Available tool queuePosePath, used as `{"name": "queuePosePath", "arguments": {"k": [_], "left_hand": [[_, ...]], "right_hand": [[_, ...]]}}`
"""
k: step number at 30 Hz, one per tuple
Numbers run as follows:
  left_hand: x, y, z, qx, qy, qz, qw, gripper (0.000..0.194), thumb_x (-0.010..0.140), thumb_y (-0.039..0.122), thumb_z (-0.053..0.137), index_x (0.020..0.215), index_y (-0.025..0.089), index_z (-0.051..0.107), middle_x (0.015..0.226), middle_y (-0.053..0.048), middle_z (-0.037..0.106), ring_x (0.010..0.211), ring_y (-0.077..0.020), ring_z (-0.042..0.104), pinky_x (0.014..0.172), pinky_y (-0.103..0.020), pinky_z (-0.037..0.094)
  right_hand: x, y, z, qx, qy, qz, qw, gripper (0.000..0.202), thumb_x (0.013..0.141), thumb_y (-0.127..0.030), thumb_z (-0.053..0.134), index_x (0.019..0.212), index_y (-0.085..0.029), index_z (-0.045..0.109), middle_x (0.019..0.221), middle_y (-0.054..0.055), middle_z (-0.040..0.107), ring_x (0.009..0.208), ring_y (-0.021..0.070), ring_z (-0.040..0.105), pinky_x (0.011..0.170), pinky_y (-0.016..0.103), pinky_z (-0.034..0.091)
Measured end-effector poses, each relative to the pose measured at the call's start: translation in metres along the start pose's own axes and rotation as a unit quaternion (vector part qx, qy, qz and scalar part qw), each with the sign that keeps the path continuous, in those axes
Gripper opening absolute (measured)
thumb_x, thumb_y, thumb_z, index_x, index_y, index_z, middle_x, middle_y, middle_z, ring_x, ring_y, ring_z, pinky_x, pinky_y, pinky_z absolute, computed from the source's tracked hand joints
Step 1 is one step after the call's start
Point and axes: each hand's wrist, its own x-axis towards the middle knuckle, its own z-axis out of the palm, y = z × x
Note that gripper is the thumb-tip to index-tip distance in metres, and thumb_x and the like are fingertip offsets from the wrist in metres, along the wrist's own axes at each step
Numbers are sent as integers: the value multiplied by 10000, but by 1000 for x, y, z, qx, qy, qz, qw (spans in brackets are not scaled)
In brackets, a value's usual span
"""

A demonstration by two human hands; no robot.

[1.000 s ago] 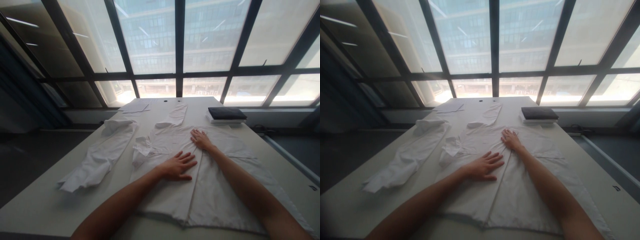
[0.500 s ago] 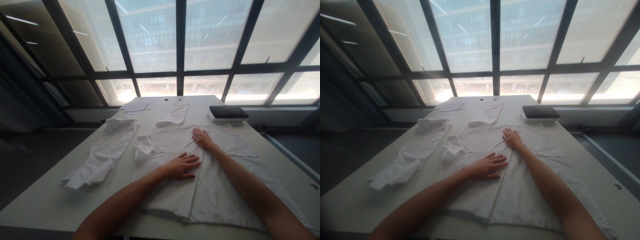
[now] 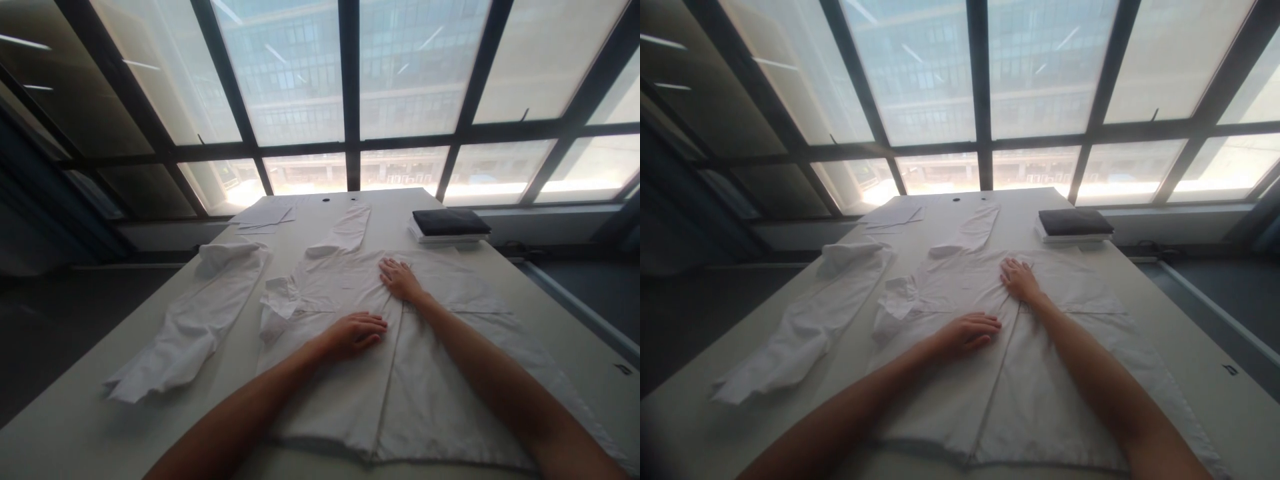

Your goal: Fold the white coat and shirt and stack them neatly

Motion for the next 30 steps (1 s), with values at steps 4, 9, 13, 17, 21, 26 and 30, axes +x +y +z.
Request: {"name": "queuePosePath", "arguments": {"k": [4,9,13,17,21,26,30], "left_hand": [[-1,1,-1,-26,31,-1,999,346,1016,358,448,1190,194,699,1218,-88,700,1206,-190,614,1082,-319,434],[-4,3,-3,-46,55,-33,997,366,1014,405,450,1136,196,724,1137,-90,728,1112,-195,657,1020,-307,477],[-7,3,-4,-69,113,-90,987,379,1011,433,453,1061,192,741,1074,-86,738,1016,-191,677,950,-296,491],[-9,1,-7,-118,158,-146,969,421,1014,449,436,968,165,744,950,-80,749,895,-186,688,857,-282,497],[-11,4,-8,-166,162,-161,959,428,1013,447,439,921,159,742,906,-72,750,858,-179,691,827,-265,488],[-12,9,-8,-177,168,-172,954,459,1010,466,429,879,154,740,853,-73,744,810,-176,686,793,-260,483],[-10,8,-8,-170,172,-187,952,479,1006,481,425,849,151,737,823,-72,738,782,-173,680,772,-256,479]], "right_hand": [[-3,-5,-2,-14,30,40,999,474,974,-328,421,1397,-145,534,1512,153,449,1398,266,387,1174,430,212],[-6,-5,-4,-4,21,31,999,464,983,-338,419,1385,-143,545,1505,159,455,1396,270,391,1170,438,229],[-13,-4,-5,17,9,14,1000,477,1008,-381,383,1396,-147,534,1532,154,420,1432,270,339,1183,477,196],[-24,-2,-4,43,1,9,999,486,993,-377,425,1417,-156,513,1546,133,405,1452,256,305,1196,483,170],[-33,-1,-4,60,11,6,998,480,979,-363,453,1414,-172,521,1546,117,410,1457,243,299,1202,478,164],[-36,-3,-7,67,15,9,998,471,974,-346,457,1405,-172,534,1539,112,421,1453,244,312,1202,475,171],[-35,-4,-8,66,12,12,998,476,971,-341,453,1404,-161,534,1537,112,424,1447,250,323,1201,474,175]]}}
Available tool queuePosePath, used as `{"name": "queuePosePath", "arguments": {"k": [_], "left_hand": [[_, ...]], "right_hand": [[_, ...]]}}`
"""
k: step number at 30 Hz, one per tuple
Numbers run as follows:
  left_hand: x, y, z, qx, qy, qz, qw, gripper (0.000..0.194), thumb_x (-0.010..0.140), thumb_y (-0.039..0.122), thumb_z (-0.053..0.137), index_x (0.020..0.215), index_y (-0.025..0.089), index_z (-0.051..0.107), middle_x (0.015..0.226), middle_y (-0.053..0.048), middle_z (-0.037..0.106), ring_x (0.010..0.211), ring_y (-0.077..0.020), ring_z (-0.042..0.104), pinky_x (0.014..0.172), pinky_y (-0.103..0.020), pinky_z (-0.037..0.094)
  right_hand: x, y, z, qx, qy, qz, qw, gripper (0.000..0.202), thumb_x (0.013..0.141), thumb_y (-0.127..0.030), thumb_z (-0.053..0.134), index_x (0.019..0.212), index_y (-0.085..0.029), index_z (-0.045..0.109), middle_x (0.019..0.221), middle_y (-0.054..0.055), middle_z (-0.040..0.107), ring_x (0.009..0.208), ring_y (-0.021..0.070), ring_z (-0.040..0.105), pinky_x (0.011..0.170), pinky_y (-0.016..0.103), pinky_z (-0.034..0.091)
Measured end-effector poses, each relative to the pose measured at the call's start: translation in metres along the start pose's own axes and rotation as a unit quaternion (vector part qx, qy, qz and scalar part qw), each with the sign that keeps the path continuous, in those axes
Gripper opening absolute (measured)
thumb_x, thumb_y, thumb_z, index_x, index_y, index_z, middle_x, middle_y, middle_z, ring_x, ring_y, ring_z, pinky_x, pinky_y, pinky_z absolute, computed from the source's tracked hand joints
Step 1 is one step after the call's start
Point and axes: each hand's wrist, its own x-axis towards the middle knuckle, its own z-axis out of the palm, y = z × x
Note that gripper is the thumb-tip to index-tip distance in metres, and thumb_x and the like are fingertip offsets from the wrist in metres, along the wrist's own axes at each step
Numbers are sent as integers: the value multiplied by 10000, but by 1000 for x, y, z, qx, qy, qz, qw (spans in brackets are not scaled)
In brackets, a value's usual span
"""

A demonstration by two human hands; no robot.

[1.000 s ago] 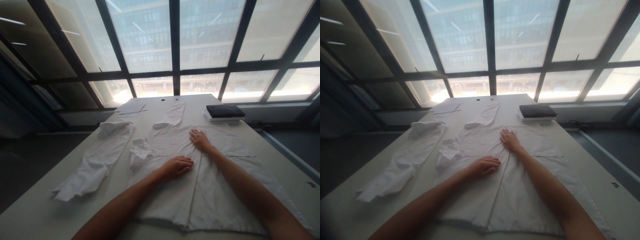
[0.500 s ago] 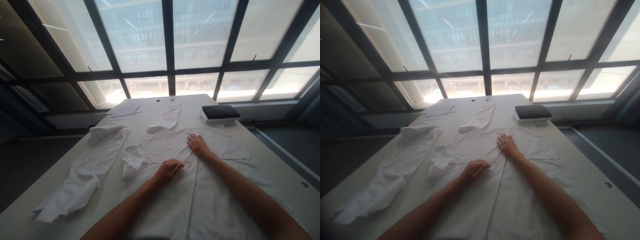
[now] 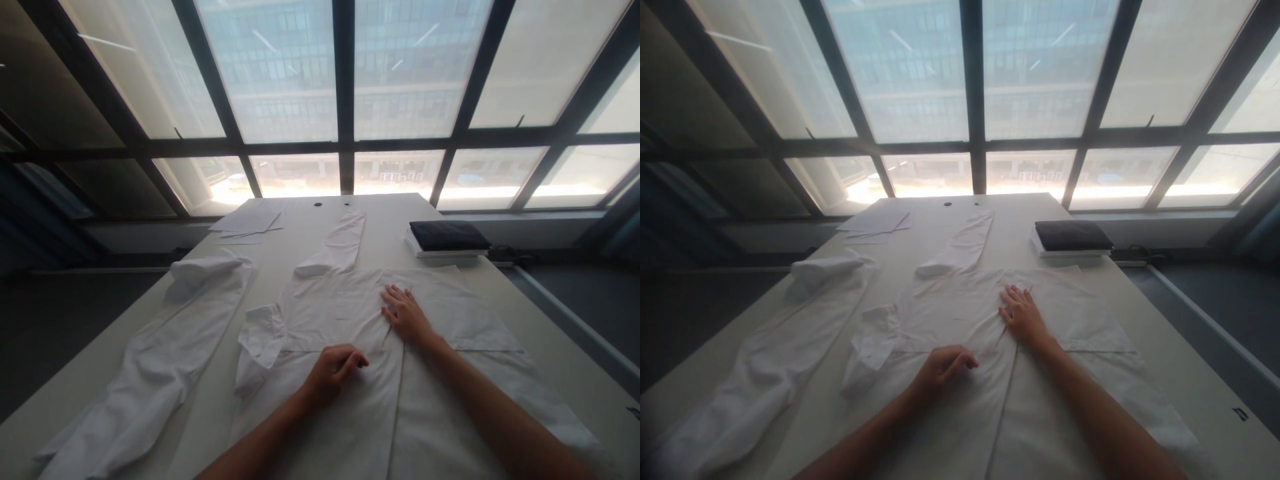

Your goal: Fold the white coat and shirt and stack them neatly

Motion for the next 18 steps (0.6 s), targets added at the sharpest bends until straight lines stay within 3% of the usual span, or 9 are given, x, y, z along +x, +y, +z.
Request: {"name": "queuePosePath", "arguments": {"k": [18], "left_hand": [[2,-7,4,65,-4,-5,998,563,990,537,396,844,127,754,747,-61,703,699,-157,621,707,-241,454]], "right_hand": [[5,-2,-2,-13,-12,7,1000,473,975,-344,448,1408,-171,527,1540,120,418,1443,246,325,1194,464,179]]}}
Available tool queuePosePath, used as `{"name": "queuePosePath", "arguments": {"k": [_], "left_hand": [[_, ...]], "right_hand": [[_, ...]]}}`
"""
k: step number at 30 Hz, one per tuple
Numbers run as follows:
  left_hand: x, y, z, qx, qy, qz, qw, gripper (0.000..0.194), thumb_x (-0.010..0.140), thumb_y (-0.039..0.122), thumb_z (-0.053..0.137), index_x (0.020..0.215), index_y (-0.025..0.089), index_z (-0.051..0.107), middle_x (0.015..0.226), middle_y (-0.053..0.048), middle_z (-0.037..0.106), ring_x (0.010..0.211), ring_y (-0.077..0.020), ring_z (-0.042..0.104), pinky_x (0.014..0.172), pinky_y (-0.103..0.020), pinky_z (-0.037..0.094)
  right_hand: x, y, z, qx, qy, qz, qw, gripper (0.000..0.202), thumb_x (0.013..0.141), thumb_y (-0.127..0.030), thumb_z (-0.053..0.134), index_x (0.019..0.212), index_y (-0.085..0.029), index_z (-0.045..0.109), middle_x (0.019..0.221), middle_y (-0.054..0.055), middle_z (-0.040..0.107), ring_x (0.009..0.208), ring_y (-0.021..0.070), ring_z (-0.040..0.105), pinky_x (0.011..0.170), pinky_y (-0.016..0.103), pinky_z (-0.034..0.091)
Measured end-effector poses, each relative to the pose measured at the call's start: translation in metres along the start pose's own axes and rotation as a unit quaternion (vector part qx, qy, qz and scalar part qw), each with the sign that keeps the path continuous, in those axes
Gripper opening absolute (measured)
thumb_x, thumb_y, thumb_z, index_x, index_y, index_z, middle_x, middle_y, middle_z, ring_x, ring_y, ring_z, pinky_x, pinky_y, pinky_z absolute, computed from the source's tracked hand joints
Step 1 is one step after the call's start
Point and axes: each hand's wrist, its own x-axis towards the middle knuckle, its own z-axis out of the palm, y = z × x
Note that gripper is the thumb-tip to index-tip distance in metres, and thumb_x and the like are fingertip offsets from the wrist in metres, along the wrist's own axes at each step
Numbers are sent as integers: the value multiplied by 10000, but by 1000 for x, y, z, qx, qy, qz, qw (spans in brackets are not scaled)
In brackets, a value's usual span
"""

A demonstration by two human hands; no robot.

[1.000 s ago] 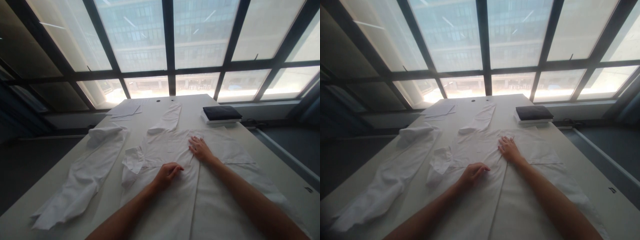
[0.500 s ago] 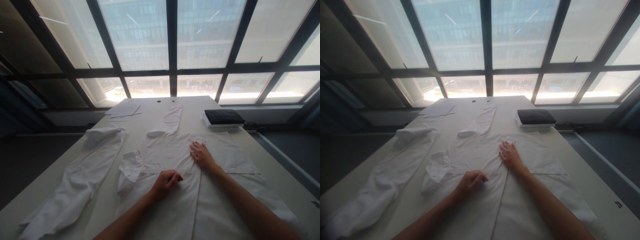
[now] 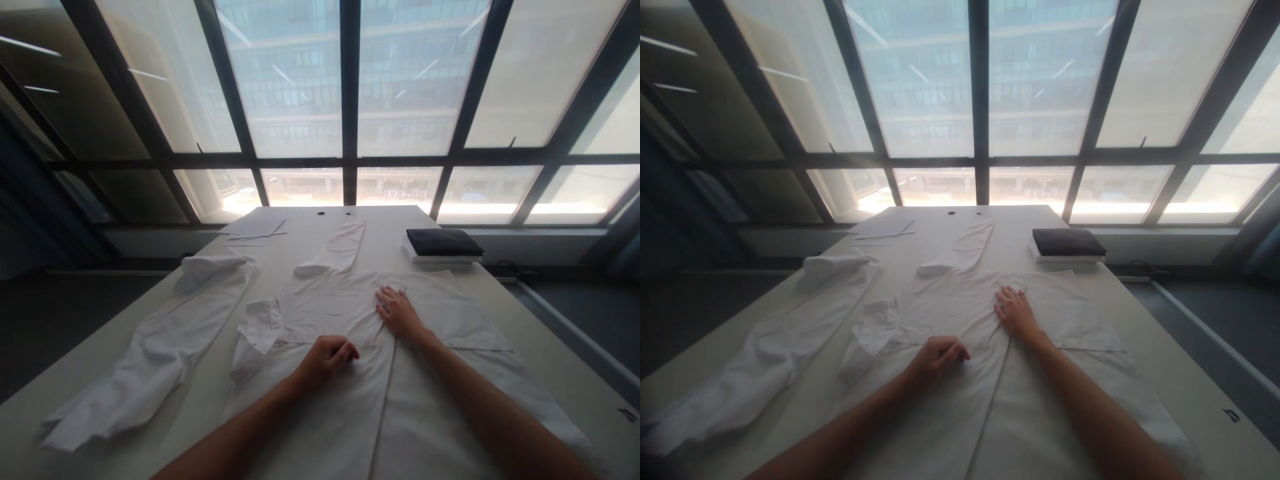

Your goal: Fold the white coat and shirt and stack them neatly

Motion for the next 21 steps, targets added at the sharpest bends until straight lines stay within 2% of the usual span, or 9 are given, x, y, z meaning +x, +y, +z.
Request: {"name": "queuePosePath", "arguments": {"k": [16,21], "left_hand": [[5,4,2,49,-24,30,998,504,981,491,434,848,126,757,719,-41,690,654,-127,589,636,-209,418],[7,4,3,69,-31,44,996,532,989,510,412,864,125,757,724,-49,687,669,-134,600,659,-219,444]], "right_hand": [[15,1,11,-30,8,5,1000,474,980,-341,427,1414,-174,517,1546,117,409,1446,257,315,1184,501,185],[14,1,12,-41,10,-3,999,478,988,-339,398,1423,-172,504,1542,127,413,1443,261,319,1178,513,191]]}}
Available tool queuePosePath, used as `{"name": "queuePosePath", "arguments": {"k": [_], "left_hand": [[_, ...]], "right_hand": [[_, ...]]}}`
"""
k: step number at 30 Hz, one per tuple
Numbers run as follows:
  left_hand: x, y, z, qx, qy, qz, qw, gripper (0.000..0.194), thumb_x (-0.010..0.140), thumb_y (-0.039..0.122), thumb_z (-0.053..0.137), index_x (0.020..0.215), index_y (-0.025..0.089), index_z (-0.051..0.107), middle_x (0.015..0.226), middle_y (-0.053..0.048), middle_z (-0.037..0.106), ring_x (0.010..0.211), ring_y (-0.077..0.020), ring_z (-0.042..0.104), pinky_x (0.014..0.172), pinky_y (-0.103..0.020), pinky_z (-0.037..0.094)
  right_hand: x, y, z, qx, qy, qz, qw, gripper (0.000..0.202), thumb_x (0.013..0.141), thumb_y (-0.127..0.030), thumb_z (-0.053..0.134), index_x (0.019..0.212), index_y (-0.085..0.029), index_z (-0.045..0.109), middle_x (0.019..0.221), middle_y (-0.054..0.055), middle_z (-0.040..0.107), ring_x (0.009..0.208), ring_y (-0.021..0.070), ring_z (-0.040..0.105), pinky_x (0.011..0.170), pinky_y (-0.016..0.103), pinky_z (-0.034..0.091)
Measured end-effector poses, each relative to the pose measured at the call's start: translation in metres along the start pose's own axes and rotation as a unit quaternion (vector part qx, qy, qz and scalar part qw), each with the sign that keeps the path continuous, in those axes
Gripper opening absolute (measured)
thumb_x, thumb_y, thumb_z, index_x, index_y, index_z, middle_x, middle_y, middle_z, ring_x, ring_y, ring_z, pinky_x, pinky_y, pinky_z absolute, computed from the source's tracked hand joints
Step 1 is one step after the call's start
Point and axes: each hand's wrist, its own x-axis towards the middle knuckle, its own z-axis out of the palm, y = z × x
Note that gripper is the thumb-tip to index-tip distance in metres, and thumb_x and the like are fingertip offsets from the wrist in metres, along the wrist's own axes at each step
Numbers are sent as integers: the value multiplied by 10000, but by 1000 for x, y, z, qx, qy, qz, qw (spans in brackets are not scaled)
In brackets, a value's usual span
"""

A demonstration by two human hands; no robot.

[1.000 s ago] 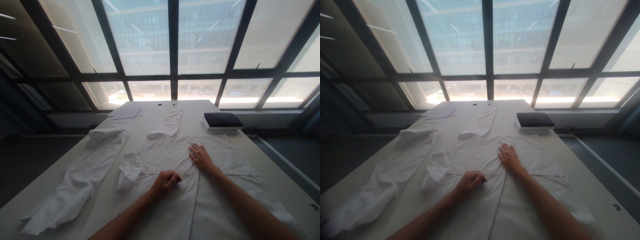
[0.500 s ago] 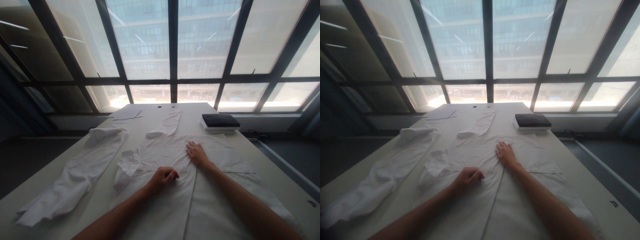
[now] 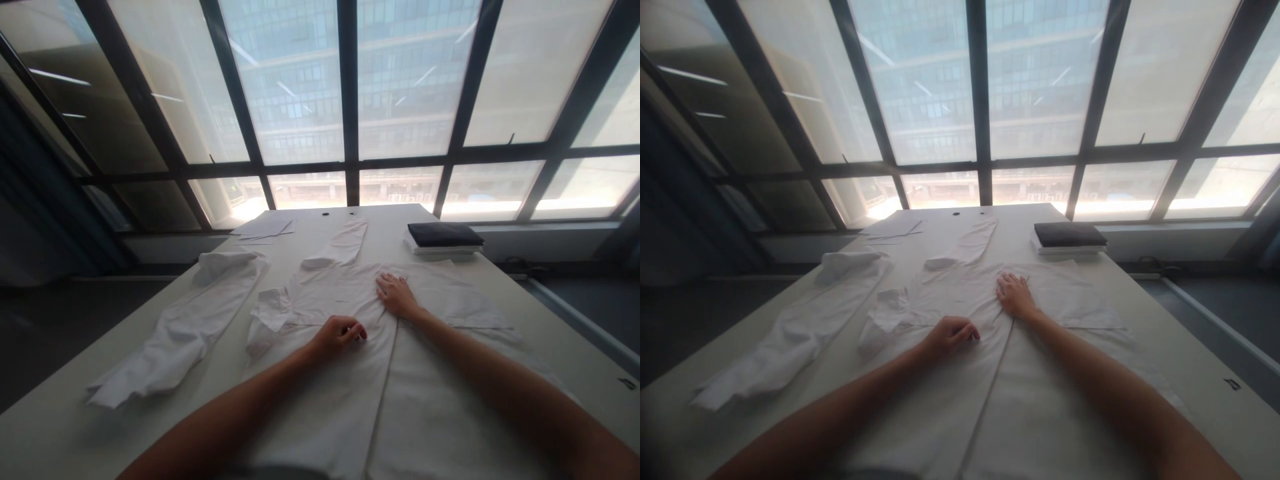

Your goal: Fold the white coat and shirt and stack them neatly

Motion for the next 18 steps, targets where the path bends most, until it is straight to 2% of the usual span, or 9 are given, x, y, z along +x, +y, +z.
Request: {"name": "queuePosePath", "arguments": {"k": [2,4,6,9,13,18], "left_hand": [[0,1,1,13,-3,23,1000,504,992,501,418,926,133,756,810,-72,715,746,-157,636,723,-241,477],[0,3,1,39,-7,69,997,425,988,467,450,1057,163,739,1016,-97,730,939,-193,658,879,-285,485],[0,4,2,86,-28,112,990,381,976,428,495,1238,214,671,1271,-102,659,1186,-225,589,1053,-341,412],[-1,6,4,168,-80,139,973,492,952,417,547,1422,273,522,1484,-87,495,1400,-254,411,1179,-418,272],[-1,4,6,214,-110,139,961,555,961,439,529,1488,299,429,1556,-63,396,1461,-262,312,1213,-471,177],[-1,3,6,218,-116,136,959,555,980,439,493,1508,303,394,1572,-52,366,1468,-255,297,1216,-470,170]], "right_hand": [[0,1,0,-3,2,-7,1000,481,989,-340,392,1422,-164,504,1543,131,410,1441,269,321,1177,518,192],[-1,2,-1,-4,3,-16,1000,485,987,-339,391,1421,-153,504,1539,138,415,1436,278,330,1173,521,202],[-1,2,-2,-6,4,-24,1000,482,984,-335,396,1414,-151,512,1527,144,430,1427,282,344,1168,515,215],[-1,3,-5,-13,5,-29,999,467,982,-333,405,1394,-156,537,1512,149,450,1415,282,364,1166,497,226],[-1,4,-7,-11,4,-33,999,468,980,-334,417,1392,-153,543,1514,146,449,1416,280,366,1170,483,226],[0,9,-5,-7,10,-46,999,472,978,-341,428,1393,-152,549,1502,140,466,1408,274,381,1167,467,246]]}}
